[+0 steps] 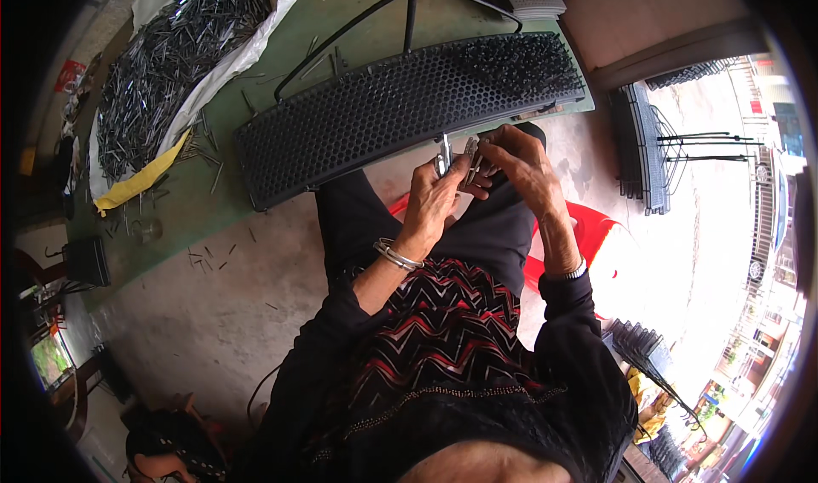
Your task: Inserting small metal pins into a perforated mesh panel.
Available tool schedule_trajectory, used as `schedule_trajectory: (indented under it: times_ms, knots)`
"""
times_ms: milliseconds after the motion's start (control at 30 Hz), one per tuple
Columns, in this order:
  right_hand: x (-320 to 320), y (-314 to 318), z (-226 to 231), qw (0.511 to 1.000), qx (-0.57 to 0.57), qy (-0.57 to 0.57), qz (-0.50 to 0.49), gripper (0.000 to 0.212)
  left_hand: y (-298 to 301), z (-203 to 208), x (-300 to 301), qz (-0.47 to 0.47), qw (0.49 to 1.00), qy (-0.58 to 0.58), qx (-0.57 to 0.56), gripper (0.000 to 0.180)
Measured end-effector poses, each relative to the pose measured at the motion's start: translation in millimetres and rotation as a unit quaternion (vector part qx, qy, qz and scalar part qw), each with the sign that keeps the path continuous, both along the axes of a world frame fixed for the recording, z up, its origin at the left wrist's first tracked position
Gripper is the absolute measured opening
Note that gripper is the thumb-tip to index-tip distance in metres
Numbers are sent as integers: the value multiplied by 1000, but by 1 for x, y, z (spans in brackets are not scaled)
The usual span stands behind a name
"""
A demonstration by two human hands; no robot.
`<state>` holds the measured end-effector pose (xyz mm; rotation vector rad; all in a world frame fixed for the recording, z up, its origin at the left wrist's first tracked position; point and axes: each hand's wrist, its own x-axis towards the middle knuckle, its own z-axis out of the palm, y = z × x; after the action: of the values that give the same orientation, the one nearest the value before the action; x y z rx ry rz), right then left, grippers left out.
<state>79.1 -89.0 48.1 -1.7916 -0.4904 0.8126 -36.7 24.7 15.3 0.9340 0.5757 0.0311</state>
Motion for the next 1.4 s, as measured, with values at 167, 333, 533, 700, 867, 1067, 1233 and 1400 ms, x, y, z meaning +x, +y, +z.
schedule_trajectory:
  times_ms: [167, 333, 533, 700, 867, 1067, 1233, 1400]
  knots:
    - [2, 2, 6, 1000, 17, 17, -1, 18, 0, 5, 3, 9, 999, -36, 18, 29]
    - [3, 3, 6, 1000, -4, 4, 8, 17, -1, 5, 3, 9, 999, -45, 22, 29]
    - [2, 3, -4, 1000, 10, 4, -11, 16, -7, -3, 4, 29, 998, -38, 28, 29]
    - [2, 2, -3, 999, 32, 2, -41, 15, -7, -10, 8, 45, 998, -51, 20, 28]
    - [15, 0, 4, 979, 47, -154, -126, 13, 0, -9, 5, 34, 999, -7, 11, 27]
    - [52, 12, -18, 897, 36, -379, -226, 10, -2, -4, 4, 9, 999, 0, -39, 29]
    - [64, 22, -30, 893, 1, -403, -199, 8, -1, -7, 2, 17, 998, 2, -56, 30]
    - [64, 26, -29, 884, -39, -433, -172, 8, 1, -9, 0, 13, 998, -21, -58, 29]
